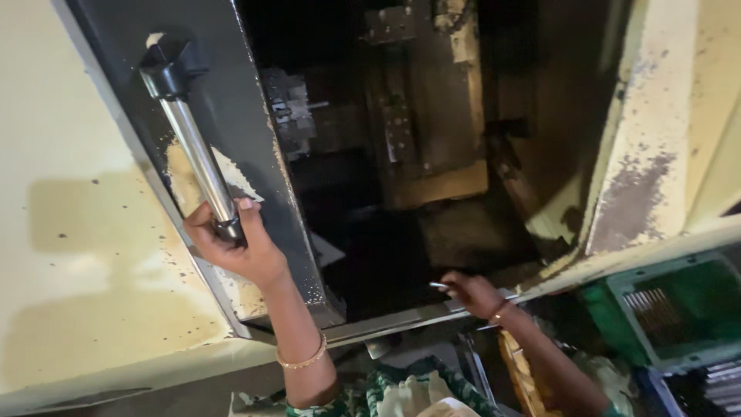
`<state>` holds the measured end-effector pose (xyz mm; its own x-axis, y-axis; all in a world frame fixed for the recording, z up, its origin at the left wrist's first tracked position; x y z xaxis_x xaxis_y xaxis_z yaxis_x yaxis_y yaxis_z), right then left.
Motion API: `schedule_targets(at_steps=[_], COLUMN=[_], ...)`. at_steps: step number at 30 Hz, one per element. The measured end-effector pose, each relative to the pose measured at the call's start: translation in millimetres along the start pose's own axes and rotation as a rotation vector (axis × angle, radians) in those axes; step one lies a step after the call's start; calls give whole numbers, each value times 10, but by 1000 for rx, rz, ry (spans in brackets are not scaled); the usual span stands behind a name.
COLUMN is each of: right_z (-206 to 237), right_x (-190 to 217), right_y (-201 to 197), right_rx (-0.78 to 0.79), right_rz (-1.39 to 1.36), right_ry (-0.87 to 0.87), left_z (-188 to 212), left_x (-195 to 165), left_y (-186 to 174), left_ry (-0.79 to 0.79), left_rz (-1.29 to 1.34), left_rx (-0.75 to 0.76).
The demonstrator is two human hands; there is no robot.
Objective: The person uses a metal rod to turn a handle on a large industrial machine, opens the door to access internal components, and then closes the door. The person repeats this process multiple times.
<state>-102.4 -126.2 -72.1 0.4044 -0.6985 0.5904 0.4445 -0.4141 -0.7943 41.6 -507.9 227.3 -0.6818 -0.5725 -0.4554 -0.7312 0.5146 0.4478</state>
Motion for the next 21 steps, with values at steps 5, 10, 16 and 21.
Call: schedule_targets(at_steps=[5, 10, 16, 21], right_z=[999, 1942, 2379, 2284], right_x=[-294, -311, -215, -603], right_y=[-799, -1768, -2658, -3085], right_rx=[-342, -899, -1264, -1164], right_rz=[-202, -318, 206, 108], right_ry=[106, -60, 43, 119], left_z=[49, 245, 596, 912], left_x=[-248, -390, -389, -499], left_y=[185, 513, 864, 1305], left_ry=[31, 114, -99, -91], left_rz=[-98, -213, -250, -183], left_rx=[43, 59, 106, 266])
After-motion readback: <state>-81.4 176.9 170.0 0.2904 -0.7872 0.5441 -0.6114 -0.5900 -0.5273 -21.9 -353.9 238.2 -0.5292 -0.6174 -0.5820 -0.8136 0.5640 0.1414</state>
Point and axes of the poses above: each hand's wrist, its own z-axis away from the middle knuckle, its own y-axis out of the palm, x = y × z, the point moved 7 cm from there along -z, towards the middle knuckle, and after that the axes turned 10 degrees about y, right-handed, at the moved point
